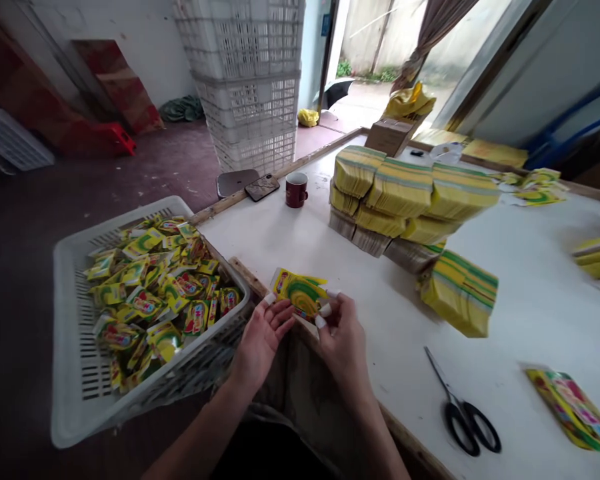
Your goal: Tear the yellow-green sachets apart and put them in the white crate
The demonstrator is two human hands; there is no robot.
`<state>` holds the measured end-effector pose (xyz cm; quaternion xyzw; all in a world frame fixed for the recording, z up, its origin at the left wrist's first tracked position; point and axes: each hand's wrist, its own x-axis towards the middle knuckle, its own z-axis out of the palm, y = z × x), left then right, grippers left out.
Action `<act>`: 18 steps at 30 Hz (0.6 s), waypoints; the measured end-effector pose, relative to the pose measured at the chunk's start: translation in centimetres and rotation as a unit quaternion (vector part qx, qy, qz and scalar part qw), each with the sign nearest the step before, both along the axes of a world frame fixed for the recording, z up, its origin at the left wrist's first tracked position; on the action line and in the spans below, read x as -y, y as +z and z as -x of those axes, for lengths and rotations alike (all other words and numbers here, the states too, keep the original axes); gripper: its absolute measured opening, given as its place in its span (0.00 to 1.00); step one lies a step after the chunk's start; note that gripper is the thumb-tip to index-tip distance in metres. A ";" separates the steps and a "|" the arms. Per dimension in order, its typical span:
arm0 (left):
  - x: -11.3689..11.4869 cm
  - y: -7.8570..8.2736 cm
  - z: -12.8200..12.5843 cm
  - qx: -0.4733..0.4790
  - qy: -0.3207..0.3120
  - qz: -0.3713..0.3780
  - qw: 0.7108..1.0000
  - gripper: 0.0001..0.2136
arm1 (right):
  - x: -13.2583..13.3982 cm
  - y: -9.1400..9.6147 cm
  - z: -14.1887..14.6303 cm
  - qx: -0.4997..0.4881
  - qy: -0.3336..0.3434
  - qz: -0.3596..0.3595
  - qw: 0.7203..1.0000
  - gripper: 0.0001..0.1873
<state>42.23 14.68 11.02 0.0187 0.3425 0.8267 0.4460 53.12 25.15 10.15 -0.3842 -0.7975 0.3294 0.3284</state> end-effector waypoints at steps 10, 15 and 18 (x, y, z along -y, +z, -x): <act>-0.4 0.3 -1.1 -0.075 -0.085 -0.020 0.993 0.17 | 0.1 0.9 -1.8 -0.139 -0.017 0.063 0.988 0.12; -0.5 1.0 -1.4 -0.008 0.010 -0.051 0.999 0.25 | 4.3 1.0 -0.5 -0.146 0.136 0.170 0.965 0.10; -0.7 1.9 -0.8 0.015 0.069 -0.072 0.995 0.24 | 6.6 0.7 0.5 -0.190 0.123 0.228 0.947 0.10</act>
